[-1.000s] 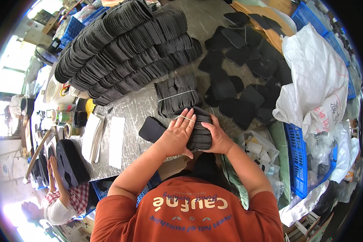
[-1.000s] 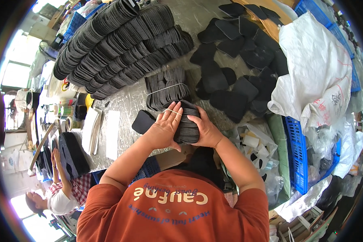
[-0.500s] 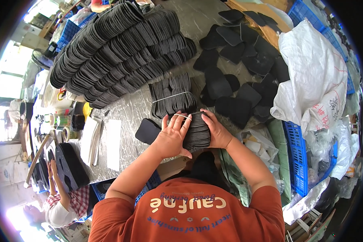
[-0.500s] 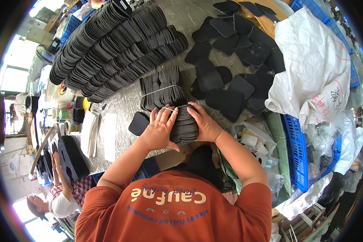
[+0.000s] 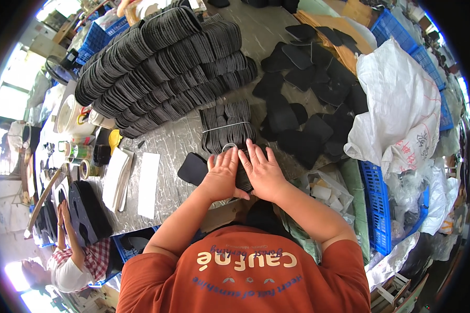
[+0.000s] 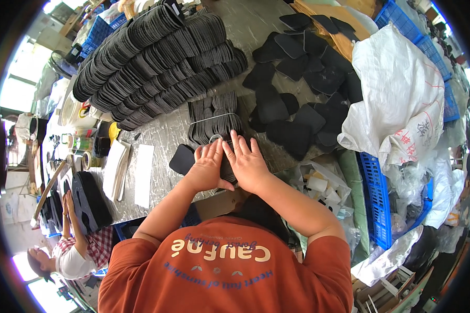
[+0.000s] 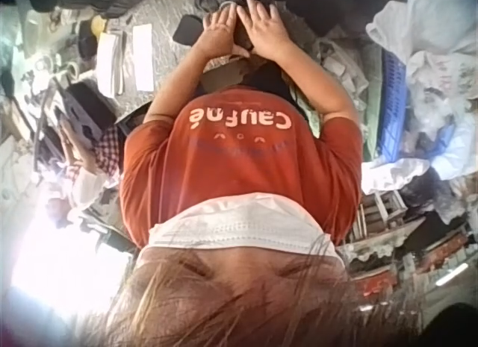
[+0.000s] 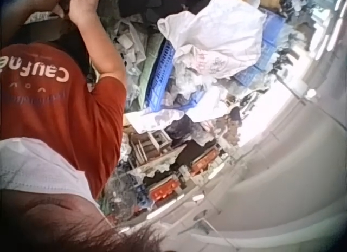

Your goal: Bundling shoe upper components with rubber bands on a factory workbench.

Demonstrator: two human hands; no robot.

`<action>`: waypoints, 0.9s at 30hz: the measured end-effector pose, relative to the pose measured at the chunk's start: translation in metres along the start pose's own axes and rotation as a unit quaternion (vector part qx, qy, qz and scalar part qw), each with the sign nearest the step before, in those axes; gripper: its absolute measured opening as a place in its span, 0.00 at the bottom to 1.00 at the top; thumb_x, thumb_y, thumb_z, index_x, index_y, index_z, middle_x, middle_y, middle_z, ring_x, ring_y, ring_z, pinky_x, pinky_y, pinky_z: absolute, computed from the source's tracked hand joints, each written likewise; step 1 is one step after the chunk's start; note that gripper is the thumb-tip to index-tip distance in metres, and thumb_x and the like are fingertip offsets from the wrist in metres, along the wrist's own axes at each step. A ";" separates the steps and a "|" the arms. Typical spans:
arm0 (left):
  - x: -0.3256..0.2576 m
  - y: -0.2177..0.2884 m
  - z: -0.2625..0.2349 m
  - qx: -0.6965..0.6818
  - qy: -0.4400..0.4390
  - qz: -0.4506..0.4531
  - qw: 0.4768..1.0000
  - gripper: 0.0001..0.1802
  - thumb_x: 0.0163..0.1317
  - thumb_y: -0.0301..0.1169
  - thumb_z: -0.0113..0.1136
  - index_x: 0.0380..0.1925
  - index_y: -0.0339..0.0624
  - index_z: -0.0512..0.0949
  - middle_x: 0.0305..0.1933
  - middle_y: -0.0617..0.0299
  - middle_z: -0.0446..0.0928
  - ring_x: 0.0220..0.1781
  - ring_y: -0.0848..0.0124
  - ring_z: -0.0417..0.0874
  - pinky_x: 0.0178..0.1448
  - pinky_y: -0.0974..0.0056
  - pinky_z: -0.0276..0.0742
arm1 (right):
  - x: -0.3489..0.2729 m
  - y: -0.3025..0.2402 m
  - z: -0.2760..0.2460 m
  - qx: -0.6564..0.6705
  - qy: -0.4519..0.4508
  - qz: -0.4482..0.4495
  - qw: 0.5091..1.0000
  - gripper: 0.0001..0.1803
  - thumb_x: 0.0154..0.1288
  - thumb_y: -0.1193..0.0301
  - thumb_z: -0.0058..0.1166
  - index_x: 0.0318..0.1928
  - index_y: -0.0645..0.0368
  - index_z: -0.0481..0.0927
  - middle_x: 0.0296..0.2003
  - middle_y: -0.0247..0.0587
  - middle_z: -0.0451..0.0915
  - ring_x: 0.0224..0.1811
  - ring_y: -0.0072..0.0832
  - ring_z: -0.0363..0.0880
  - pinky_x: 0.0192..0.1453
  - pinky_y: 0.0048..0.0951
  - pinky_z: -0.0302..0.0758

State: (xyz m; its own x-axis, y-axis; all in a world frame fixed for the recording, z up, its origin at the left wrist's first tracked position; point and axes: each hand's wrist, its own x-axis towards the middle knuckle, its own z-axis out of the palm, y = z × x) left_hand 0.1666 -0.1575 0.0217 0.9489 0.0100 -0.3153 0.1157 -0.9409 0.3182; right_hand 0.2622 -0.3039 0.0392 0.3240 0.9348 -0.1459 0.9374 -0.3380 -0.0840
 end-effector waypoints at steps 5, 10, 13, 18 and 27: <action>-0.020 -0.039 0.025 -0.247 0.046 -0.088 0.964 0.73 0.34 0.66 0.66 0.69 0.32 0.37 0.70 0.38 0.50 0.71 0.48 0.54 0.71 0.46 0.44 | 0.008 -0.009 -0.014 -0.039 -0.088 0.028 0.995 0.44 0.51 0.63 0.57 0.68 0.62 0.56 0.57 0.54 0.65 0.64 0.46 0.59 0.70 0.52 0.47; -0.030 -0.043 0.025 -0.347 0.114 -0.120 0.923 0.46 0.51 0.32 0.68 0.67 0.33 0.53 0.49 0.51 0.78 0.39 0.64 0.81 0.51 0.63 0.72 | 0.014 -0.004 0.007 -0.104 0.018 0.009 0.994 0.41 0.50 0.66 0.56 0.67 0.56 0.60 0.49 0.49 0.69 0.55 0.44 0.65 0.66 0.48 0.53; -0.031 -0.062 0.049 -0.507 0.233 -0.099 0.824 0.32 0.59 0.24 0.58 0.63 0.34 0.60 0.46 0.56 0.80 0.37 0.74 0.79 0.37 0.73 0.74 | 0.013 0.010 -0.010 -0.009 0.008 -0.015 1.000 0.46 0.43 0.67 0.61 0.67 0.53 0.60 0.46 0.48 0.70 0.51 0.42 0.68 0.61 0.42 0.61; -0.049 -0.061 0.008 -0.631 0.189 -0.079 0.749 0.28 0.64 0.20 0.45 0.65 0.41 0.57 0.61 0.60 0.70 0.37 0.80 0.73 0.38 0.75 0.71 | -0.020 0.057 -0.004 0.690 0.013 0.026 0.723 0.57 0.30 0.76 0.71 0.67 0.63 0.55 0.64 0.51 0.63 0.67 0.37 0.61 0.70 0.39 0.57; -0.032 -0.021 0.004 -0.912 -0.041 0.077 0.401 0.34 0.61 0.23 0.51 0.68 0.45 0.55 0.59 0.60 0.71 0.55 0.69 0.76 0.50 0.66 0.76 | -0.027 0.047 0.126 0.888 0.054 0.038 0.455 0.45 0.38 0.70 0.67 0.62 0.60 0.66 0.62 0.43 0.66 0.66 0.35 0.63 0.69 0.38 0.59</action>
State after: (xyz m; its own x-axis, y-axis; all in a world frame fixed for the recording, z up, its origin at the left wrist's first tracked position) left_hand 0.1329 -0.1396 0.0211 0.9819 -0.0832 -0.1703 0.1514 0.8849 0.4406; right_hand 0.2813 -0.3584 -0.0855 0.4415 0.8802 -0.1740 -0.6272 0.1641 -0.7614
